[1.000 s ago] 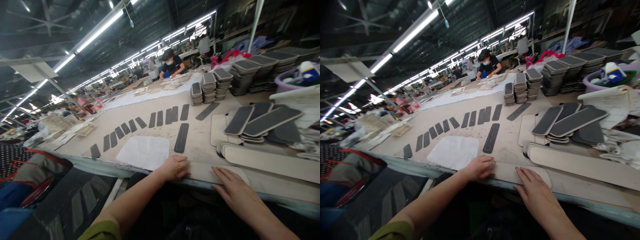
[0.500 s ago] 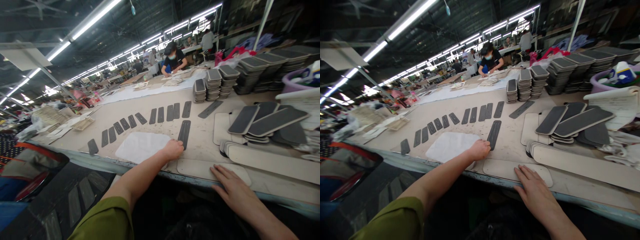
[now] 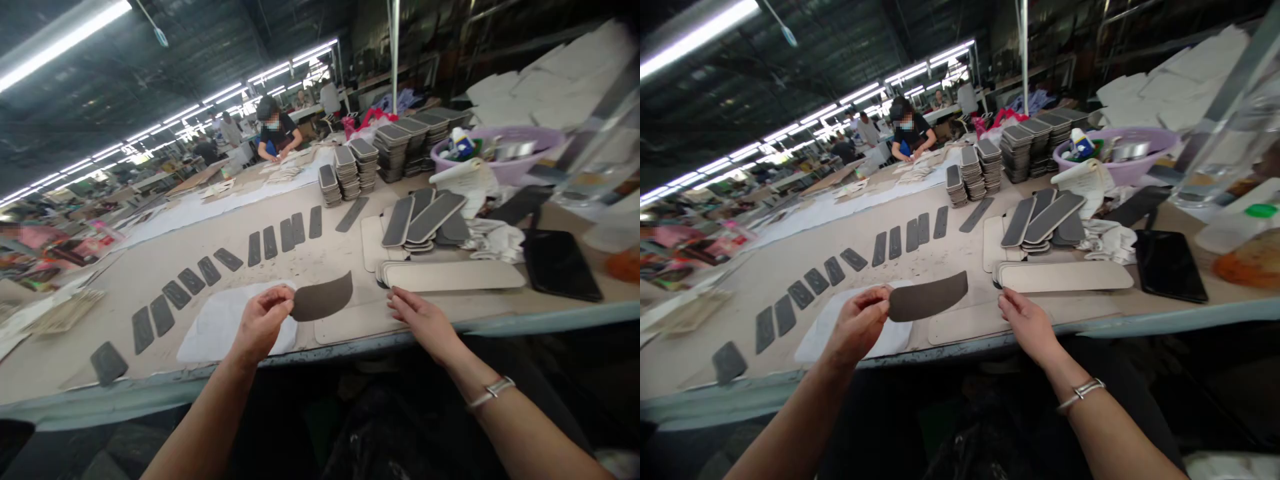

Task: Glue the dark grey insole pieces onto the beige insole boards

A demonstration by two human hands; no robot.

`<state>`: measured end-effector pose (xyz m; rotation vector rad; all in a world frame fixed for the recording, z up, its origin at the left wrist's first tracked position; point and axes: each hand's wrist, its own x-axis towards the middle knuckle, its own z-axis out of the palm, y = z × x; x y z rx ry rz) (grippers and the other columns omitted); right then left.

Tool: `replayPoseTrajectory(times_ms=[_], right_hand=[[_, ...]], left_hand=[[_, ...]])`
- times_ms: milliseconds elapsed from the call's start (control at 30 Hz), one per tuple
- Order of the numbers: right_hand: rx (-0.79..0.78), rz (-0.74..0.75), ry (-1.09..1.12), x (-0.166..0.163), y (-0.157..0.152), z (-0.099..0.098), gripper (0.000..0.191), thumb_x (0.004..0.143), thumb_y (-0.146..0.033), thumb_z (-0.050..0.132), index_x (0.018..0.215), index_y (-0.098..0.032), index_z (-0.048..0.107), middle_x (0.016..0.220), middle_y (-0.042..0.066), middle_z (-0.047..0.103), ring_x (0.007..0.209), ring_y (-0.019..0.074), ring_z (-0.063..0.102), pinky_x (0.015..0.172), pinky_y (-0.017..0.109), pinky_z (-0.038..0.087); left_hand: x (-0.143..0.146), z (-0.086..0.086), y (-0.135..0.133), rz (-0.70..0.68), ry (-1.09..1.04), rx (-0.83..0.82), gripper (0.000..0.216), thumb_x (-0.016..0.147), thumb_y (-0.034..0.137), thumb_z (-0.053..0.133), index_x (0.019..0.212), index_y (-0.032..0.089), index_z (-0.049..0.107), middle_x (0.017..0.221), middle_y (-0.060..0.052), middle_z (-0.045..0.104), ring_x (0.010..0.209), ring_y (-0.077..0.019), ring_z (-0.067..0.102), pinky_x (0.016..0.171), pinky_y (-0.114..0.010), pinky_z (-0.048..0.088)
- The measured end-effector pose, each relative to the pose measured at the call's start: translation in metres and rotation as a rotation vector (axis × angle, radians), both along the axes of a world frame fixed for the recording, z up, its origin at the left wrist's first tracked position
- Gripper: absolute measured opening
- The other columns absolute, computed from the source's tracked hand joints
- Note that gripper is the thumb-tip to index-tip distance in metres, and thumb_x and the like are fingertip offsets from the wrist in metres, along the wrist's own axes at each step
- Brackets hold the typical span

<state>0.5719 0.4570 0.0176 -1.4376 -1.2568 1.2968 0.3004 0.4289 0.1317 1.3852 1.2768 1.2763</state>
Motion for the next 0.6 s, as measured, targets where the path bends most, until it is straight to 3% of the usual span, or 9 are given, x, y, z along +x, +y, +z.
replayPoseTrajectory(times_ms=[100, 233, 400, 500, 600], right_hand=[[-0.108, -0.006, 0.149, 0.0, 0.0, 0.0, 0.045, 0.082, -0.046, 0.049, 0.112, -0.014, 0.059, 0.101, 0.012, 0.063, 0.088, 0.0192, 0.061, 0.072, 0.03, 0.053], [-0.119, -0.011, 0.101, 0.006, -0.001, 0.001, 0.037, 0.078, -0.047, 0.054, 0.092, -0.015, 0.067, 0.077, 0.007, 0.065, 0.072, 0.0163, 0.061, 0.063, 0.026, 0.052], [-0.078, -0.099, -0.042, 0.025, 0.001, 0.004, 0.036, 0.074, -0.047, 0.056, 0.091, -0.017, 0.068, 0.068, 0.002, 0.064, 0.062, 0.0134, 0.058, 0.059, 0.023, 0.048], [-0.058, -0.121, -0.187, 0.035, 0.002, 0.005, 0.036, 0.074, -0.048, 0.057, 0.091, -0.018, 0.068, 0.06, 0.0, 0.062, 0.057, 0.0135, 0.057, 0.057, 0.024, 0.045], [-0.035, -0.103, -0.334, 0.041, 0.002, 0.007, 0.032, 0.074, -0.045, 0.057, 0.092, -0.02, 0.068, 0.059, -0.002, 0.062, 0.057, 0.0137, 0.058, 0.058, 0.024, 0.043]], left_hand=[[0.004, -0.001, -0.016, -0.072, -0.273, -0.104, 0.007, 0.069, 0.023, 0.062, 0.069, 0.015, 0.061, 0.071, -0.001, 0.056, 0.065, -0.0122, 0.051, 0.063, -0.024, 0.042], [0.007, -0.012, -0.026, -0.063, -0.412, -0.203, 0.009, 0.071, 0.022, 0.062, 0.074, 0.014, 0.061, 0.068, -0.001, 0.057, 0.062, -0.011, 0.052, 0.055, -0.021, 0.041], [0.007, -0.028, -0.029, 0.034, -0.544, -0.345, 0.013, 0.065, 0.02, 0.067, 0.073, 0.013, 0.059, 0.062, 0.002, 0.052, 0.052, -0.0064, 0.047, 0.046, -0.017, 0.036], [0.007, -0.044, -0.03, 0.051, -0.583, -0.421, 0.018, 0.061, 0.023, 0.07, 0.069, 0.012, 0.058, 0.063, 0.002, 0.051, 0.052, -0.0061, 0.047, 0.045, -0.017, 0.036], [0.006, -0.067, -0.029, 0.108, -0.456, -0.487, 0.023, 0.062, 0.027, 0.073, 0.07, 0.012, 0.058, 0.058, 0.004, 0.049, 0.049, -0.0047, 0.044, 0.044, -0.016, 0.032]])
